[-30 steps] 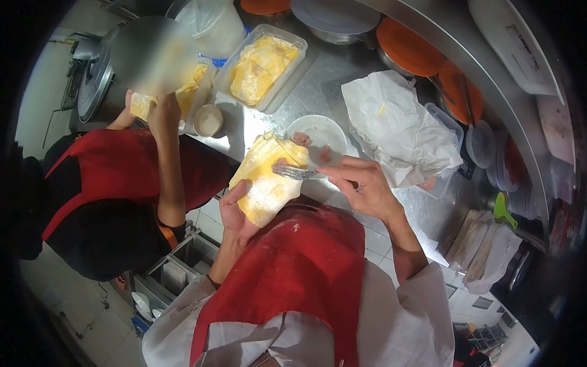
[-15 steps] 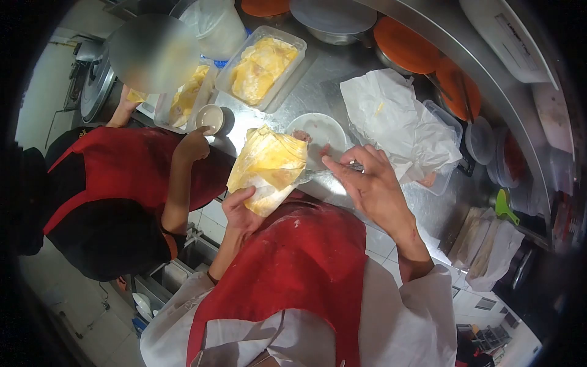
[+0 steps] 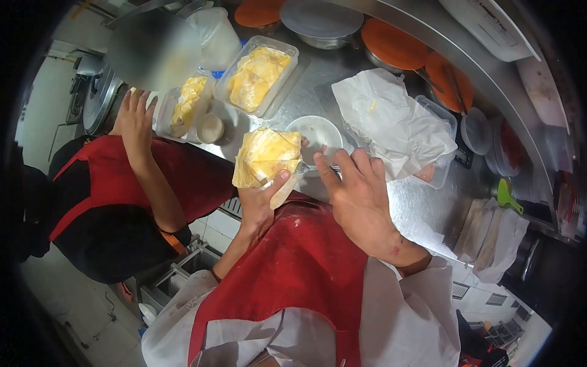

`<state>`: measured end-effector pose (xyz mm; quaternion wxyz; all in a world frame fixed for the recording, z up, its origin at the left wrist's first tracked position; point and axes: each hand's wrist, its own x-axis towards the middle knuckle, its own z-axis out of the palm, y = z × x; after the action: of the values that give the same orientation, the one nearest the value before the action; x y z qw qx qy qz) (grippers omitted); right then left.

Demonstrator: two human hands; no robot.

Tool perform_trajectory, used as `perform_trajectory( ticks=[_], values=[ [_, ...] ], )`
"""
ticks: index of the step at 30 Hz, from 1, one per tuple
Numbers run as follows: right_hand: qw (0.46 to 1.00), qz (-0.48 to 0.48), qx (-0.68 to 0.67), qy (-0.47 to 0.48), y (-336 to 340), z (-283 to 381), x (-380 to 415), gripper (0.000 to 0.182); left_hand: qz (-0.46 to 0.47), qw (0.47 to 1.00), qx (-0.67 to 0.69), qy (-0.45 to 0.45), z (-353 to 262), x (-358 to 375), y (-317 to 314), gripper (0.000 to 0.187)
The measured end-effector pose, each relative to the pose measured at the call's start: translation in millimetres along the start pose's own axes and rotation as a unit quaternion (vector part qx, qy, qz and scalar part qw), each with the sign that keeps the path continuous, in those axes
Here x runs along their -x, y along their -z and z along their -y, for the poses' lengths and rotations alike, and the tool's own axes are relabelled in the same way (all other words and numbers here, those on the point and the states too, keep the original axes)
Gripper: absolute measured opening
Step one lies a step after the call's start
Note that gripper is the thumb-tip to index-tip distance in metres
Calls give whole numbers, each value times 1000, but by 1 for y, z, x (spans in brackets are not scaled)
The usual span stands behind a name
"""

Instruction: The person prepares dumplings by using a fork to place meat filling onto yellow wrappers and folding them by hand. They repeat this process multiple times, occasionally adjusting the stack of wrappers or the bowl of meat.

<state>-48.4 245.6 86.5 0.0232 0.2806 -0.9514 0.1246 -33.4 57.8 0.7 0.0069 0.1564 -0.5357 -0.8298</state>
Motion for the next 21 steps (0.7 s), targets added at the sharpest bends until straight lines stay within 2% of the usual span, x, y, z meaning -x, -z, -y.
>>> perform_trajectory(
  ticks=[5, 8, 15, 21],
  values=[
    [1000, -13, 7, 6, -2, 5, -2, 47, -36, 998, -39, -35, 2, 2, -2, 59],
    [1000, -3, 11, 6, 2, 2, -4, 47, -47, 999, -4, -19, 9, 0, 1, 66],
    [999, 21, 16, -20, 15, -11, -1, 44, -36, 998, 56, 18, 2, -1, -6, 64],
    [1000, 5, 18, -17, 5, -14, 1, 43, -8, 998, 64, 24, -4, 0, -7, 63]
  ],
)
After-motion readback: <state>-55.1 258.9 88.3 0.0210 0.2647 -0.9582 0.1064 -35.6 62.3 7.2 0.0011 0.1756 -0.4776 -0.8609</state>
